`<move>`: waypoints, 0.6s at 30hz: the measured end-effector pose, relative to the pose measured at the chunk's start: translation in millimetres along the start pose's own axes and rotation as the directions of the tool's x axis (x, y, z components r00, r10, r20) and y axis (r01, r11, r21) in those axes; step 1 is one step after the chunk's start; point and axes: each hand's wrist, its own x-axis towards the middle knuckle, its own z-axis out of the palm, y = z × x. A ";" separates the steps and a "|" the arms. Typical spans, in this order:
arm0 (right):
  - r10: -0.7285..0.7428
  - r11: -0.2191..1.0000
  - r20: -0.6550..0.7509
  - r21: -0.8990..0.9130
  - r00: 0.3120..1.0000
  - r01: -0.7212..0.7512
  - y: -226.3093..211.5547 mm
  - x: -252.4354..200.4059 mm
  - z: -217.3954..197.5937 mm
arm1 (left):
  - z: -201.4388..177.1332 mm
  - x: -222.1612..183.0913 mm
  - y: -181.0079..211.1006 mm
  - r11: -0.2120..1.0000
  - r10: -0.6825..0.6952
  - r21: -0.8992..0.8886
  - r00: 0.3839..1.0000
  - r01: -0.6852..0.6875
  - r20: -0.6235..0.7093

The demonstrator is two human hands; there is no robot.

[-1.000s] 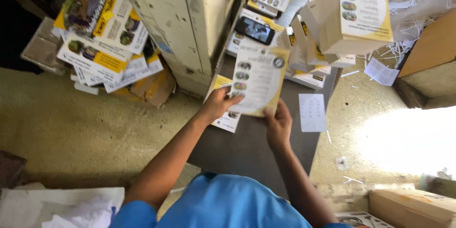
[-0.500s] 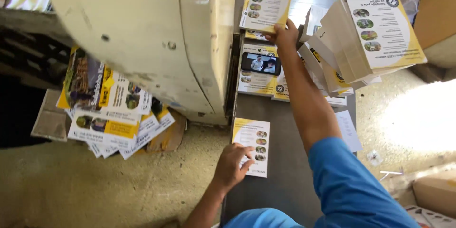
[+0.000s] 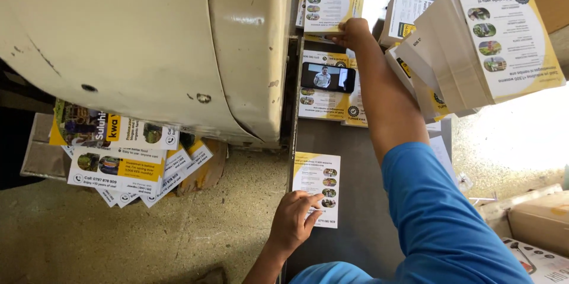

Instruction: Sorting and stacking printed brochures on a metal production table

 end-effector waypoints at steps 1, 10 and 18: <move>0.028 0.970 -0.015 0.243 0.999 -0.024 -9.3 -21.1 -1.6 | -0.1 1.4 -1.6 1.000 -0.004 0.003 1.000 0.004 -0.003; -0.675 0.682 -0.178 -0.521 0.716 0.513 17.3 -39.5 2.4 | 5.6 -1.0 3.0 0.996 0.088 0.030 0.996 -0.087 -0.031; -0.973 -0.082 -0.089 -0.728 -0.213 0.681 54.1 -367.8 -193.6 | 13.5 -10.5 4.5 0.998 0.035 0.053 0.999 -0.036 0.024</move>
